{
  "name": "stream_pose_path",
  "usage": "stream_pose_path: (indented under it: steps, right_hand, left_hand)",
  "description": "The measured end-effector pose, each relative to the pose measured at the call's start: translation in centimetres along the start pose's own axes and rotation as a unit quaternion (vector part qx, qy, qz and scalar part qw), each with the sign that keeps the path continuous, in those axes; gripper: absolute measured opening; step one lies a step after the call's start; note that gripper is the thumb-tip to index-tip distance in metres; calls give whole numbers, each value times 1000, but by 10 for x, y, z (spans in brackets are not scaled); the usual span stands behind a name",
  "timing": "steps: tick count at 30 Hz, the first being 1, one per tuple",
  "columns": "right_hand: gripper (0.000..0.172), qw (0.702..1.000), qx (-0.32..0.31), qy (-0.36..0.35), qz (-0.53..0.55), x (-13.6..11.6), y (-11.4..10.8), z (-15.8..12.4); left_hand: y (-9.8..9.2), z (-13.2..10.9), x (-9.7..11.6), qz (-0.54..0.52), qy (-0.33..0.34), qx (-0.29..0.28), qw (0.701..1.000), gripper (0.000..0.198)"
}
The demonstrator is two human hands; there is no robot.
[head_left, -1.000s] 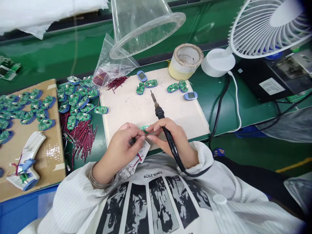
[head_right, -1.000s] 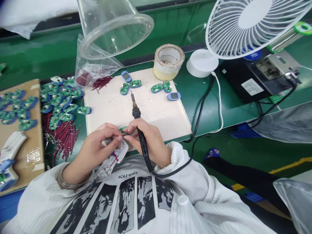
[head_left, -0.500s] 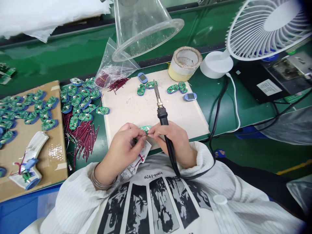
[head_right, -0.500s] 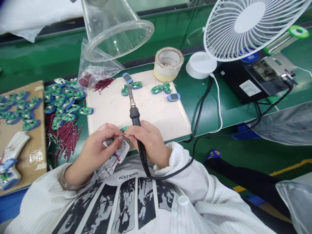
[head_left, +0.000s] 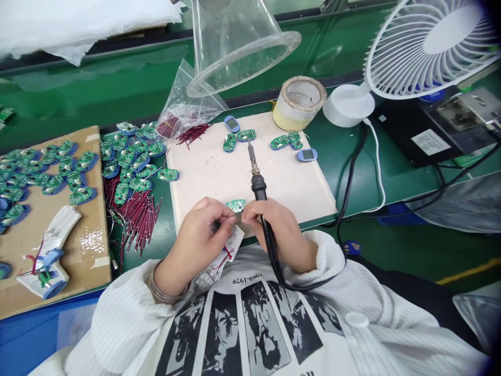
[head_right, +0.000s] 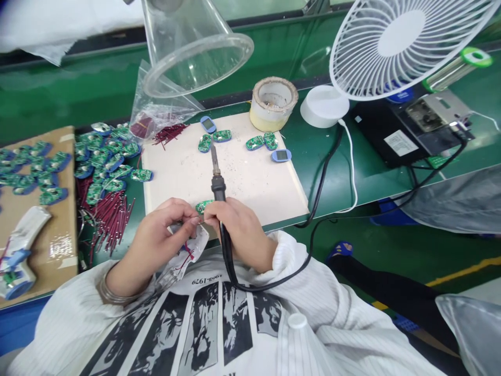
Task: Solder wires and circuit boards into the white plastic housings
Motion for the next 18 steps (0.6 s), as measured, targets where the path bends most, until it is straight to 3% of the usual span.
stream_pose_path:
  steps: [4, 9, 13, 18]
  right_hand:
    - [13, 996, 10, 32, 83, -1, -7, 1]
    - [8, 995, 62, 43, 69, -4, -23, 2]
    - [24, 983, -14, 80, 167, 1, -13, 2]
    - [22, 972, -17, 104, 210, 8, -4, 1]
  left_hand:
    - [6, -1, 7, -20, 33, -32, 999, 15]
    - [2, -1, 4, -42, 14, -14, 999, 19]
    - [0, -2, 6, -51, 18, -1, 999, 20]
    - [3, -3, 3, -77, 4, 2, 997, 23]
Point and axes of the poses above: each hand's wrist, its own z-axis towards the middle knuckle, its own y-axis out of the palm, x = y × z, the point moved 8 cm from there along z, towards the middle knuckle, and after that the axes turned 13 degrees about y, right-handed, at the moved point
